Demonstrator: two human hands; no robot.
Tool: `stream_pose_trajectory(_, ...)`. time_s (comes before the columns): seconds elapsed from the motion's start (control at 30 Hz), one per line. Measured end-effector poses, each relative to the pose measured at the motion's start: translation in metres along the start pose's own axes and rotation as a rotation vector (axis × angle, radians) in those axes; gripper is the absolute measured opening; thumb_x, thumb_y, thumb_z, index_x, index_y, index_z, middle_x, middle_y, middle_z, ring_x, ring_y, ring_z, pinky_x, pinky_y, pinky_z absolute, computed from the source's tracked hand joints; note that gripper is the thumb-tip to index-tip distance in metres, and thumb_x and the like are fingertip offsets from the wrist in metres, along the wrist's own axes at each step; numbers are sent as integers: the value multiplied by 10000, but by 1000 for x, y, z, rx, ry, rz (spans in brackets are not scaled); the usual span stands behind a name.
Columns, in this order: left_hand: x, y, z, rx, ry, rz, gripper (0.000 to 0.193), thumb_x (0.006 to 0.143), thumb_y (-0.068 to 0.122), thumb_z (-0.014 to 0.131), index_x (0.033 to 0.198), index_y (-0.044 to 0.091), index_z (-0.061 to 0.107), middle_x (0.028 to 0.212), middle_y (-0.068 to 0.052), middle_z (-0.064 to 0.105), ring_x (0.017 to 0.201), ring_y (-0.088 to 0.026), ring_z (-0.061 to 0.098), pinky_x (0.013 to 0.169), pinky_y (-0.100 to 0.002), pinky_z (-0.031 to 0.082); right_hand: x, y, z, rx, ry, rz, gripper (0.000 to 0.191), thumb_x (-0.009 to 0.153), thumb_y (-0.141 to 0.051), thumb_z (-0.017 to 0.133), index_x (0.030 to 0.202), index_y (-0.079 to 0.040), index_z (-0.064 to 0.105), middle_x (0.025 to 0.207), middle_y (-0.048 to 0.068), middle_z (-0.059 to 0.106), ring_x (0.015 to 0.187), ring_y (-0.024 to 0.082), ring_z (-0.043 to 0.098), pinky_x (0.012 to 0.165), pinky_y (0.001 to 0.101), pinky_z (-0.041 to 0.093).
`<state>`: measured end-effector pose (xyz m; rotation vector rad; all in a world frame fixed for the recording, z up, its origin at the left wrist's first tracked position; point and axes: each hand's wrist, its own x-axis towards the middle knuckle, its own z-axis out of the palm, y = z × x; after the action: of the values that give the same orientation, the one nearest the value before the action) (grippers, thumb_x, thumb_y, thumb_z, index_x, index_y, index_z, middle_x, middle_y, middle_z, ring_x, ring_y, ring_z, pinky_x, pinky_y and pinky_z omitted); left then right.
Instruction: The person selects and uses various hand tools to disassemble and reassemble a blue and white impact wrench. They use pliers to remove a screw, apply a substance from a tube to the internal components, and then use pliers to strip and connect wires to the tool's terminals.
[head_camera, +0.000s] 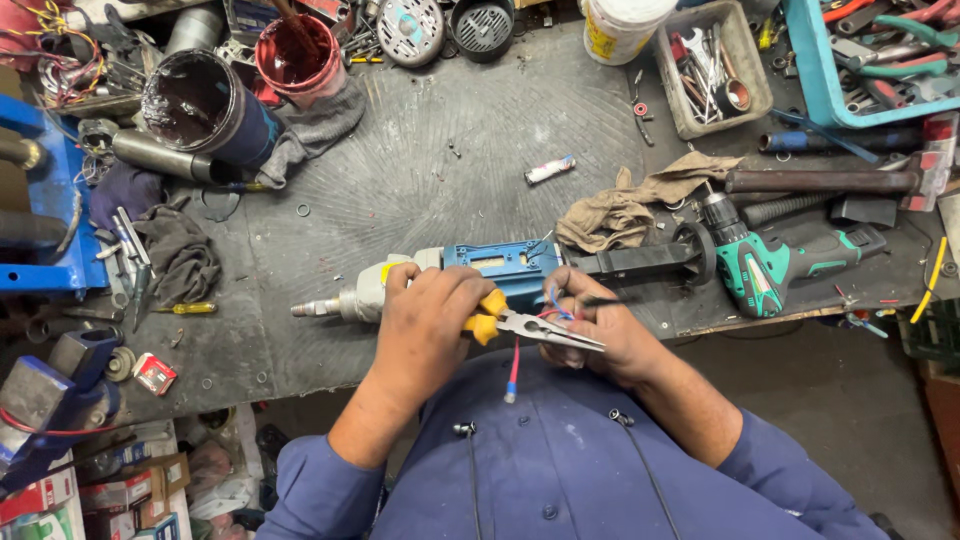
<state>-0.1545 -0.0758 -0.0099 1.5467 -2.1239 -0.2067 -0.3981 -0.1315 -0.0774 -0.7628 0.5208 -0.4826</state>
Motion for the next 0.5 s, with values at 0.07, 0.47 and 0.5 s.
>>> stream_pose_trajectory(0.07,-2,-7,0,-78,-41,19,328,775,66,718,1084,158,658,1081,18,682,968,-211,632,869,-418,386,-2,0,-3,-130,-32,27,426,898,-246,698,1213,-103,449,744,91,687,531,91,532,468,232,376)
stream_pose_trajectory(0.47,-12,-19,-7,-118,-114,-72,326,728,37,721,1036,125,665,1004,-38,708,927,-303,663,759,-429,451,-5,6,8,-190,-126,-116,435,906,-47,716,1238,-61,436,1003,68,619,900,109,593,822,291,503)
stream_pose_trajectory(0.5,-13,-17,-6,-138,-158,-145,337,707,51,731,1033,110,675,972,-61,708,898,-331,666,744,-440,472,-4,6,10,-329,-37,-184,401,911,-46,702,1246,-50,482,1016,65,638,923,112,611,844,291,517)
